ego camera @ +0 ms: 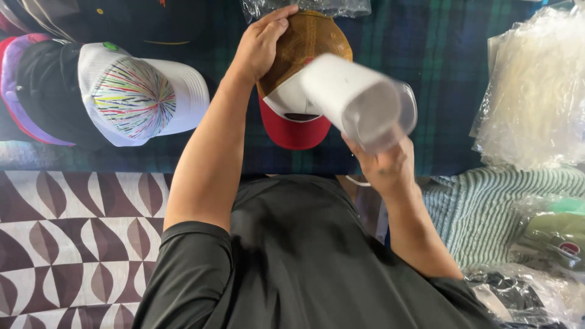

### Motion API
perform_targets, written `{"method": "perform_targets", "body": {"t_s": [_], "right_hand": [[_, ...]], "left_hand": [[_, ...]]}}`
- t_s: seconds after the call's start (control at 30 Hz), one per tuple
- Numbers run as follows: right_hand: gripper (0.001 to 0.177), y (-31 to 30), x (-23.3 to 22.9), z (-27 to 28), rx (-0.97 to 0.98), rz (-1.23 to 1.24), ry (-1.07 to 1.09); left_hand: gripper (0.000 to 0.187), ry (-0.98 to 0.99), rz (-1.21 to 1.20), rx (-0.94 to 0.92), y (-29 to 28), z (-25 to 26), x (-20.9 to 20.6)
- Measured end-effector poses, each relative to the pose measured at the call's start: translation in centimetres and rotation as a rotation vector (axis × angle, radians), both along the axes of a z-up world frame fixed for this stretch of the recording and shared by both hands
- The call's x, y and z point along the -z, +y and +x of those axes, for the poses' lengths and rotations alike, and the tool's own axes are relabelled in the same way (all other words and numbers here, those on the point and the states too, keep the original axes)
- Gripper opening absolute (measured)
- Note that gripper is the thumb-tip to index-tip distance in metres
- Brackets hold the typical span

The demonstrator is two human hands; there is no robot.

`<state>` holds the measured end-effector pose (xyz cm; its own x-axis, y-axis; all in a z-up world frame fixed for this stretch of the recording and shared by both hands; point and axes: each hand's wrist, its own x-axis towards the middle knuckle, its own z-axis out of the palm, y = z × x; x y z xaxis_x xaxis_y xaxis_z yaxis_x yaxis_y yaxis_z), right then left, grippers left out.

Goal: Cleaning and shaping a red and tan trucker hat using a brush and a handheld steamer.

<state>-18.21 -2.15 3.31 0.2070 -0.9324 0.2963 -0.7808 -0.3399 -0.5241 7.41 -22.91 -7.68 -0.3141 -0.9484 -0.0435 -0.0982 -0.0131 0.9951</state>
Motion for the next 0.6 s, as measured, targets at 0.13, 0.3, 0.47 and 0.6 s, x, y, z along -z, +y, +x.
{"method": "perform_targets", "body": {"t_s": [0.13,0.3,0.47,0.6], "right_hand": [[0.034,-1.4,0.0,0.0,0.065,0.165,0.002],[0.083,0.1,4.1,-0.6,-0.129,-0.357,0.094],[0.082,0.5,4.4,2.1,-0.106,-0.319,0.093],[0.081,0.7,4.4,2.9,-0.083,-0.283,0.082]], "left_hand": [[0.038,-0.048,-0.065,0.000,-0.4,0.0,0.6],[0.042,-0.040,-0.010,0.002,-0.4,-0.1,0.8],[0.039,-0.031,0.015,-0.008,-0.6,0.0,0.0],[0.040,-0.046,0.051,-0.020,-0.6,-0.3,-0.1]]}}
